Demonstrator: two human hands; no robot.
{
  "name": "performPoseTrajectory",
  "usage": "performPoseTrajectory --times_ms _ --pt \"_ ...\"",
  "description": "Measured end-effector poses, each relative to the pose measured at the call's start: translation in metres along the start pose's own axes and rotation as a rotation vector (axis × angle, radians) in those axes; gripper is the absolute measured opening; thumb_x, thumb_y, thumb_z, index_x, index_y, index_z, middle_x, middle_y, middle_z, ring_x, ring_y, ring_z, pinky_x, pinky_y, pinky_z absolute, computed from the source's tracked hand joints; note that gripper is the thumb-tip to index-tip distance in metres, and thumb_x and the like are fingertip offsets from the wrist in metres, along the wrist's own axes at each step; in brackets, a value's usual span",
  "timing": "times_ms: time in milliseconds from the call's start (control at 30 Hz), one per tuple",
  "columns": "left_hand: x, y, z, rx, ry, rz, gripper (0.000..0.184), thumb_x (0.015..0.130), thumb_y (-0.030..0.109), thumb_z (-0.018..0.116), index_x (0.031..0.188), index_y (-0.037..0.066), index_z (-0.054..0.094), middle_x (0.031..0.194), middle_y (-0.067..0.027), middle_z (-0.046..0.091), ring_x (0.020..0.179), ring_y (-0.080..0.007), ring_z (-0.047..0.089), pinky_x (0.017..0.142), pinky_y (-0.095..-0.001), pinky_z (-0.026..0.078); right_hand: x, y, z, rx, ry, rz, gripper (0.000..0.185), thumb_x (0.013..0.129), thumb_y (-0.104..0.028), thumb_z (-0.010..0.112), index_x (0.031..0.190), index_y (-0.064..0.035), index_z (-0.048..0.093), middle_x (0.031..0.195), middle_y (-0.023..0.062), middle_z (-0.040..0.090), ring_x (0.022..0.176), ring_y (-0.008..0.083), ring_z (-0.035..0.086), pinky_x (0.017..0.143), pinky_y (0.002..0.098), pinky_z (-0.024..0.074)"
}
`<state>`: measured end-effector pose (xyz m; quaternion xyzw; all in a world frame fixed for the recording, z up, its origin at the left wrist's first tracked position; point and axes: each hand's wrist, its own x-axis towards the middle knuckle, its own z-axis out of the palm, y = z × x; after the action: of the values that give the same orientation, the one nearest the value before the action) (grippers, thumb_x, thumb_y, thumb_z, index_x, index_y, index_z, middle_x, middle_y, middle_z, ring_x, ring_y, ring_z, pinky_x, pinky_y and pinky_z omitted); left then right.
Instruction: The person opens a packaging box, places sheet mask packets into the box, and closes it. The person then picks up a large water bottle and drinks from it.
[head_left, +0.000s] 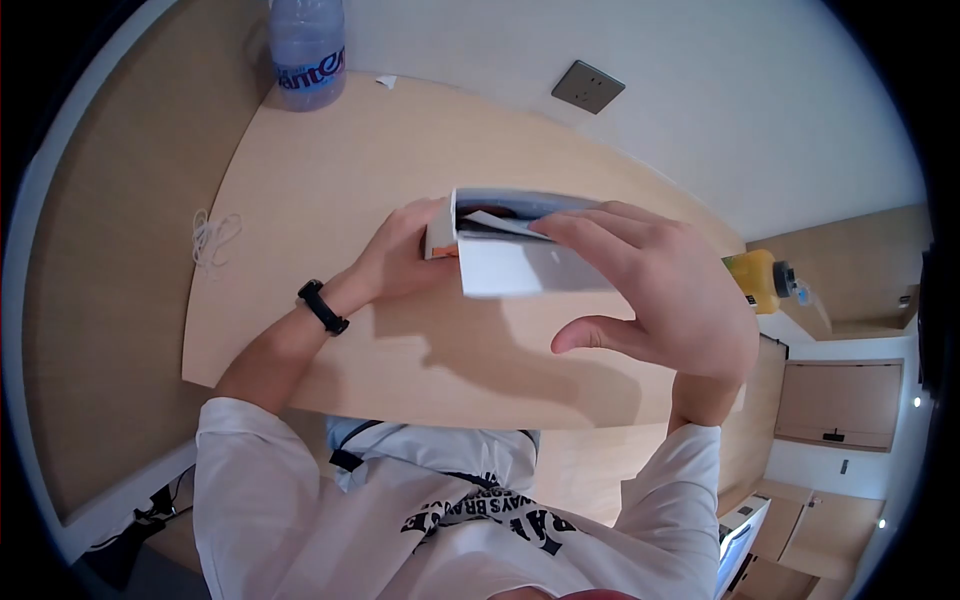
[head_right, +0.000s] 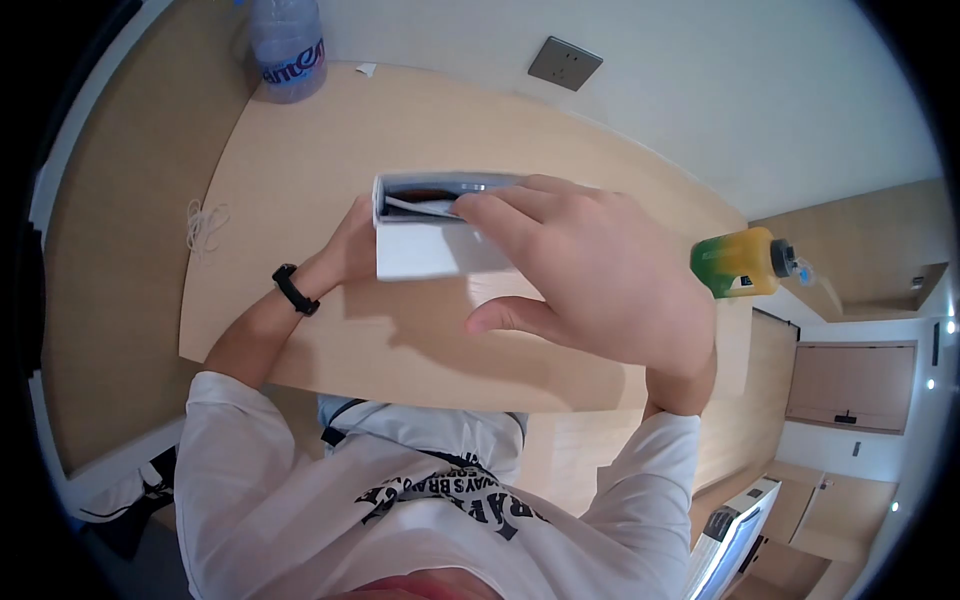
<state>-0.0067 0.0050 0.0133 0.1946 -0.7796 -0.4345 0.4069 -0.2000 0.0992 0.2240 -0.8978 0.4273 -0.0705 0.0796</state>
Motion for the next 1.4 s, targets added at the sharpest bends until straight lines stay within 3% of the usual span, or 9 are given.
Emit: performPoseTrajectory --times_ms 100,200,433,567,700,800,1033,1267,1400 --pt "-0.001 0.003 -0.001 -0.023 -0.003 -0.028 0.041 0.075 0.006 0.071 0.114 0.002 0.059 0.098 -0.0131 0.066 0.082 -0.022 0.062 0.076 -0.0312 0.049 -0.002 -0.004 0.001 -0.055 -0.054 0.096 0.059 0.073 -0.036 0.075 0.119 -0.0043 0.055 0.1 0.0157 0.065 0.086 0.0377 0.061 0.069 0.0412 0.0495" --pt "-0.001 0.001 0.001 -0.059 0.012 -0.079 0.04 0.076 0.008 0.072 0.113 0.003 0.06 0.099 -0.013 0.066 0.083 -0.0199 0.063 0.077 -0.0308 0.05 0.002 -0.005 0.008 -0.059 -0.028 0.058 0.034 0.077 -0.016 0.069 0.102 -0.002 0.053 0.092 0.0154 0.064 0.083 0.0363 0.061 0.067 0.0445 0.0486" --pt "-0.003 0.0 0.001 -0.098 -0.014 -0.206 0.039 0.076 0.01 0.076 0.111 0.0 0.061 0.099 -0.0075 0.069 0.089 -0.0141 0.063 0.081 -0.0305 0.051 0.021 0.025 0.035 -0.065 -0.044 0.2 0.039 0.078 -0.012 0.068 0.113 -0.0081 0.051 0.09 0.0153 0.065 0.082 0.0375 0.061 0.068 0.0455 0.0477" --pt "-0.005 0.0 0.001 -0.101 0.002 -0.216 0.044 0.078 0.011 0.076 0.116 0.001 0.058 0.105 -0.0074 0.067 0.095 -0.0135 0.061 0.082 -0.0308 0.05 0.001 0.039 0.051 0.042 0.649 -0.135 0.039 0.075 -0.01 0.072 0.111 -0.0061 0.058 0.105 0.0133 0.065 0.093 0.0325 0.06 0.081 0.0396 0.0477" --pt "-0.005 -0.008 -0.002 -0.173 0.074 -0.304 0.058 0.085 0.015 0.07 0.134 0.005 0.042 0.125 -0.0074 0.056 0.107 -0.013 0.055 0.081 -0.0287 0.05 -0.058 0.096 0.094 -0.044 0.919 0.121 0.035 0.078 -0.006 0.069 0.112 -0.0015 0.059 0.112 0.0115 0.063 0.1 0.0326 0.057 0.089 0.0376 0.0449" --pt "-0.004 -0.003 -0.002 -0.382 0.159 -0.42 0.062 0.092 0.017 0.06 0.144 0.01 0.027 0.133 -0.0058 0.048 0.111 -0.0139 0.054 0.079 -0.0264 0.05 -0.095 0.138 0.164 0.22 0.845 0.509 0.041 0.08 -0.009 0.067 0.118 -0.002 0.055 0.116 0.0138 0.06 0.104 0.0349 0.054 0.093 0.0403 0.0432" --pt "0.009 -0.013 -0.008 -0.509 0.307 -0.574 0.043 0.097 0.018 0.053 0.136 0.007 0.04 0.126 -0.0055 0.056 0.113 -0.0175 0.057 0.093 -0.0336 0.048 -0.101 0.145 0.187 0.036 0.643 0.42 0.047 0.086 -0.007 0.057 0.131 -0.0025 0.044 0.125 0.0178 0.055 0.116 0.0358 0.049 0.101 0.0462 0.0378" --pt "0.047 -0.006 -0.05 -0.725 0.173 -0.965 0.042 0.09 0.022 0.057 0.124 -0.001 0.046 0.12 -0.0151 0.058 0.101 -0.028 0.063 0.08 -0.0449 0.057 -0.111 0.152 0.193 0.48 0.836 0.505 0.034 0.093 -0.003 0.045 0.126 -0.0049 0.054 0.108 0.022 0.061 0.106 0.0357 0.055 0.09 0.0397 0.0444" --pt "0.093 0.016 -0.074 -0.64 -0.065 -1.087 0.042 0.086 0.021 0.057 0.121 -0.002 0.05 0.111 -0.0159 0.062 0.09 -0.0278 0.066 0.07 -0.0421 0.059 -0.11 0.153 0.193 0.574 0.838 0.525 0.036 0.094 -0.001 0.039 0.127 -0.0056 0.053 0.111 0.022 0.06 0.107 0.0349 0.056 0.092 0.0397 0.0445"
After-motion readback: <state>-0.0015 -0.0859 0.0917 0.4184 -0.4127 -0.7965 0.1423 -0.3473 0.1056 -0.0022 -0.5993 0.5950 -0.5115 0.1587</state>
